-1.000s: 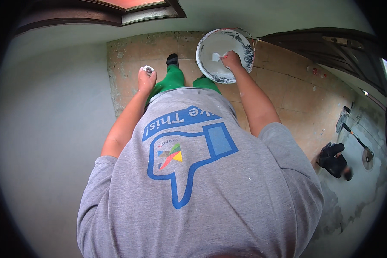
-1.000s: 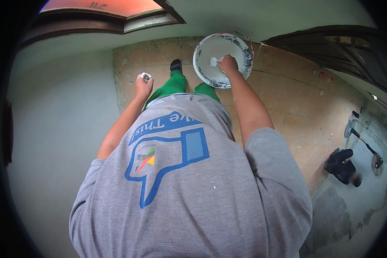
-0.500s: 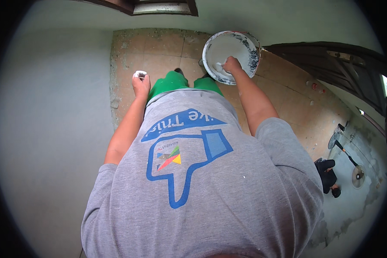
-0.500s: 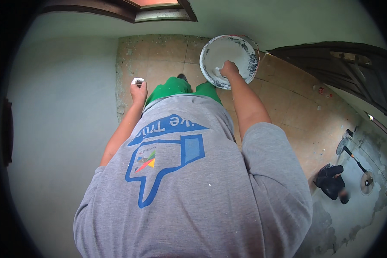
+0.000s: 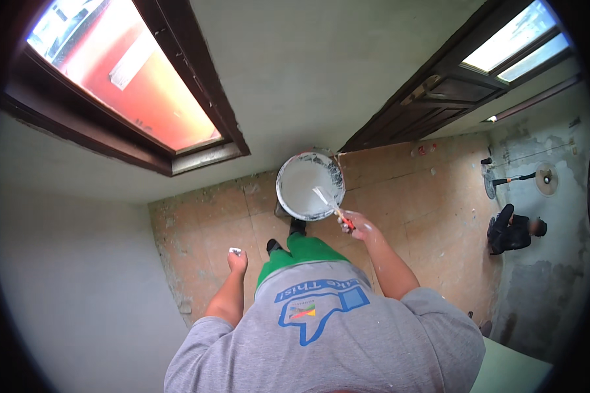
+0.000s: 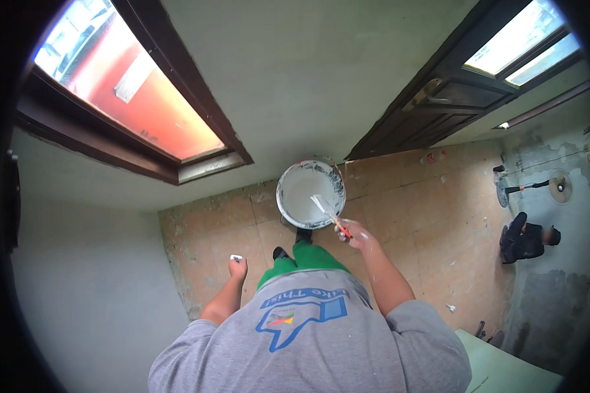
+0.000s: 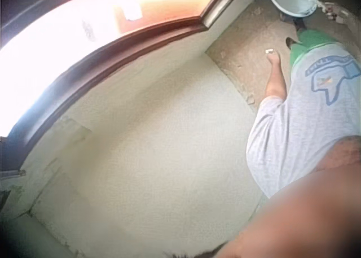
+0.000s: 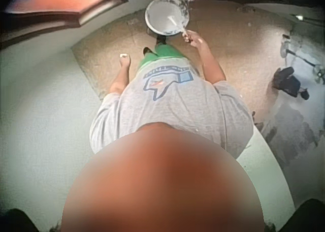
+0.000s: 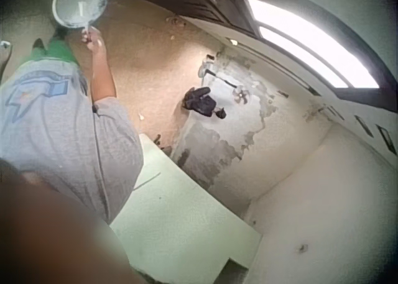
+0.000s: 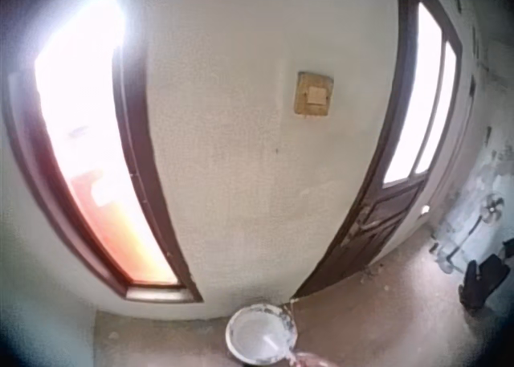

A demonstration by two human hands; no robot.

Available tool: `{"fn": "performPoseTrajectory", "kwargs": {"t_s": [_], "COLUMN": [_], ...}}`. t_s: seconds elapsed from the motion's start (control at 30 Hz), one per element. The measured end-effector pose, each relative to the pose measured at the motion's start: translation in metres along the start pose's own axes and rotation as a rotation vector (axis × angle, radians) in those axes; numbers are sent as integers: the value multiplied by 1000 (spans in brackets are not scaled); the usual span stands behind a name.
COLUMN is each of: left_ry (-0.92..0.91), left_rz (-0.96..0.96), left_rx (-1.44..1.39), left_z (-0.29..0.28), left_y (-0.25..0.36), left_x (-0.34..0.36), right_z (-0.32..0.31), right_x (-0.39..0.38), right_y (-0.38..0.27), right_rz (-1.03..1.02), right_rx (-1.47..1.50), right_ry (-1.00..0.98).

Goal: The person applies patching compound to a damaged wall using a putty knife and a brush.

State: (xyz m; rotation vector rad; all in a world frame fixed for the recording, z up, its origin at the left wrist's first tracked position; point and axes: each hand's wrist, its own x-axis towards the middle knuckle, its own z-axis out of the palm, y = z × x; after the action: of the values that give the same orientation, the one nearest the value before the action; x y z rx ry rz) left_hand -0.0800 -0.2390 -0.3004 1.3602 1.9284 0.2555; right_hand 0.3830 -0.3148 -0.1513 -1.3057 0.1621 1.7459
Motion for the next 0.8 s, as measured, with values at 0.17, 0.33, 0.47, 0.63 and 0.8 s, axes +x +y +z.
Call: {"fn": "performPoseTrajectory", "kwargs": {"t_s": [0.17, 0.33, 0.47, 0.63, 0.8], "left_ry": [-78, -120, -158, -291, -237], "left_rz": [123, 193, 322, 227, 199], "left_rx": [-109, -353, -611, -804, -869], "left_z": [33, 59, 62, 72, 70], "left_y": [50, 136, 225, 306, 419], "left_x": [6, 9, -18, -39, -96], "right_z": [26, 43, 35, 20, -20], "right_x": [-53, -80, -77, -62, -66], "right_y": [-10, -67, -119, -202, -294], "right_rz": [-185, -438, -737, -1095, -1084], "right_rx": [-42, -180, -443, -417, -239], "right_ry": [39, 90, 231, 123, -133]}}
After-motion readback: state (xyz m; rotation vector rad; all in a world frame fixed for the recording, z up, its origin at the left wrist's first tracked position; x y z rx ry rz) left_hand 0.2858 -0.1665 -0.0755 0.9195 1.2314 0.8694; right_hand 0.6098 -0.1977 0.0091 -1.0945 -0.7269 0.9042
